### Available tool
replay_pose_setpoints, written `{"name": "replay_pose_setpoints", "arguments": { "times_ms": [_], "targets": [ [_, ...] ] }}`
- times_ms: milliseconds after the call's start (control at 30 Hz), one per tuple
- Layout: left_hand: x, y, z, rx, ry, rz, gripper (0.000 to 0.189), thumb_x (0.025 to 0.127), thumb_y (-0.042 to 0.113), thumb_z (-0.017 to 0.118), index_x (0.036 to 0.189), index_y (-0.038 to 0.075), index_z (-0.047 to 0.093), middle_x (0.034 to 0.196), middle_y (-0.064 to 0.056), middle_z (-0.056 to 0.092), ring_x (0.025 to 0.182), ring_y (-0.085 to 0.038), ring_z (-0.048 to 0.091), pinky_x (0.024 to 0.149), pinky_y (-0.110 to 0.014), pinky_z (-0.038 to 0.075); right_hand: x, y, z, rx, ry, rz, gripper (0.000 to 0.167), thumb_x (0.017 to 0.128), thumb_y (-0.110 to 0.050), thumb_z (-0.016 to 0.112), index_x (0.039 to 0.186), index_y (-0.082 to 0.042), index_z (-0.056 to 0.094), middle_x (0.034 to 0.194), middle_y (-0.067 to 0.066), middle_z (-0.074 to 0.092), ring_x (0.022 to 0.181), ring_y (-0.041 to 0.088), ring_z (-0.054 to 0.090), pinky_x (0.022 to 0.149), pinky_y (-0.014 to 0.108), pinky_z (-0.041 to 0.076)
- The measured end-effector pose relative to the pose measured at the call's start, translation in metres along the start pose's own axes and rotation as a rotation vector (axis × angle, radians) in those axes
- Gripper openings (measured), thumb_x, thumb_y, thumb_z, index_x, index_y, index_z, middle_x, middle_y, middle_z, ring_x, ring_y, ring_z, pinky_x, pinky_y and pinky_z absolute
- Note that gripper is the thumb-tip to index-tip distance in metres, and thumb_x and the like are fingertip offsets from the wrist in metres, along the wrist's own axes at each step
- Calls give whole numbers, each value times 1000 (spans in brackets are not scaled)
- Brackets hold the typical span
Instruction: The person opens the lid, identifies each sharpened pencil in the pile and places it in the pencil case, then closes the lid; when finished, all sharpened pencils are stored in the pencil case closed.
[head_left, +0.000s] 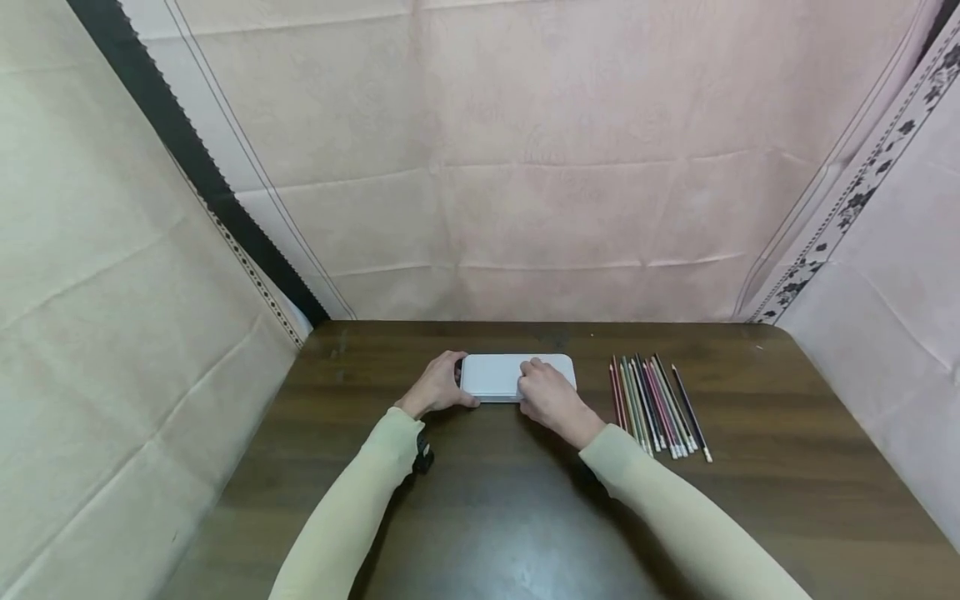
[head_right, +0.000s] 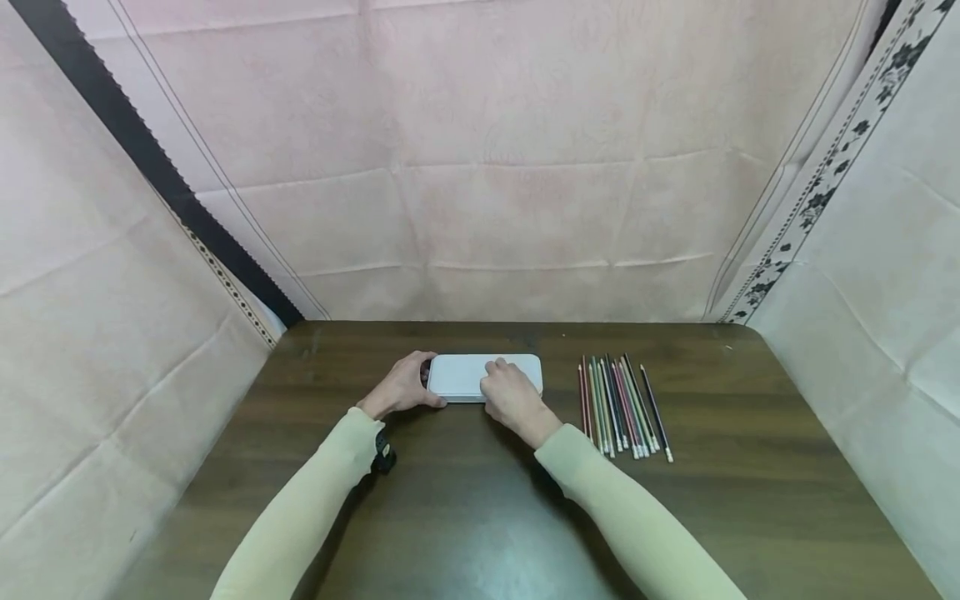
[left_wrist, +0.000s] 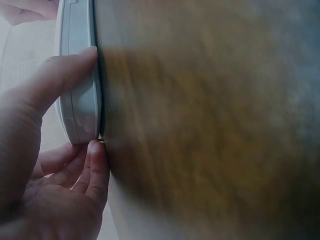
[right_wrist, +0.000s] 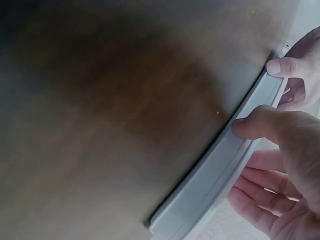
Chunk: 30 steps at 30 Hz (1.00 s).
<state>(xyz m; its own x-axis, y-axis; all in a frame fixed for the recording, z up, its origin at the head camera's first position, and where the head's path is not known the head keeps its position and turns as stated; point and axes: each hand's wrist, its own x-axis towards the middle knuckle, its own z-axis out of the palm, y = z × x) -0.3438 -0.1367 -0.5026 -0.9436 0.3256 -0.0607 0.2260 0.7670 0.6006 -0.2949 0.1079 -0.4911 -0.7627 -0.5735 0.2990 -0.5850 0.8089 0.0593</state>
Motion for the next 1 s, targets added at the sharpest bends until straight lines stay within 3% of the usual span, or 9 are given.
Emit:
{"name": "replay_pose_setpoints", "arguments": {
  "times_ms": [267,467,700,833,1000],
  "targets": [
    [-5,-5,2,14,-4,-12,99,78,26,100,159,1,49,156,-19,58,137,-34,58,120,-52,50,-1,-5,3,-83,-6,-68,13,87,-8,83,75,-8,79,81,7,66,75,24,61,73,39,60],
    [1,-2,-3,-4,-16,2,99,80,25,98,161,1,46,157,-21,56,138,-36,56,122,-55,48,2,-1,1,-111,6,-62,16,87,-9,83,73,-9,77,80,6,66,76,23,61,73,38,59],
    [10,-15,0,16,-1,27,99,80,34,98,160,3,48,155,-20,57,136,-35,56,120,-53,49,6,-1,-1,-125,-32,-65,11,91,-10,82,80,-8,81,82,8,70,77,24,63,74,38,60],
    [4,-5,-4,0,-6,-5,99,78,27,99,160,3,49,149,-19,60,131,-33,59,118,-53,51,6,-4,-1,-160,-29,-69,12,91,-10,81,79,-9,81,81,8,70,76,24,64,72,38,60],
    [3,-4,-3,-6,1,0,98,78,24,100,159,2,49,149,-18,60,127,-31,61,115,-50,54,4,-4,-2,-192,-22,-76,11,91,-11,80,81,-9,82,82,7,71,76,23,64,72,37,60]
  ]
}}
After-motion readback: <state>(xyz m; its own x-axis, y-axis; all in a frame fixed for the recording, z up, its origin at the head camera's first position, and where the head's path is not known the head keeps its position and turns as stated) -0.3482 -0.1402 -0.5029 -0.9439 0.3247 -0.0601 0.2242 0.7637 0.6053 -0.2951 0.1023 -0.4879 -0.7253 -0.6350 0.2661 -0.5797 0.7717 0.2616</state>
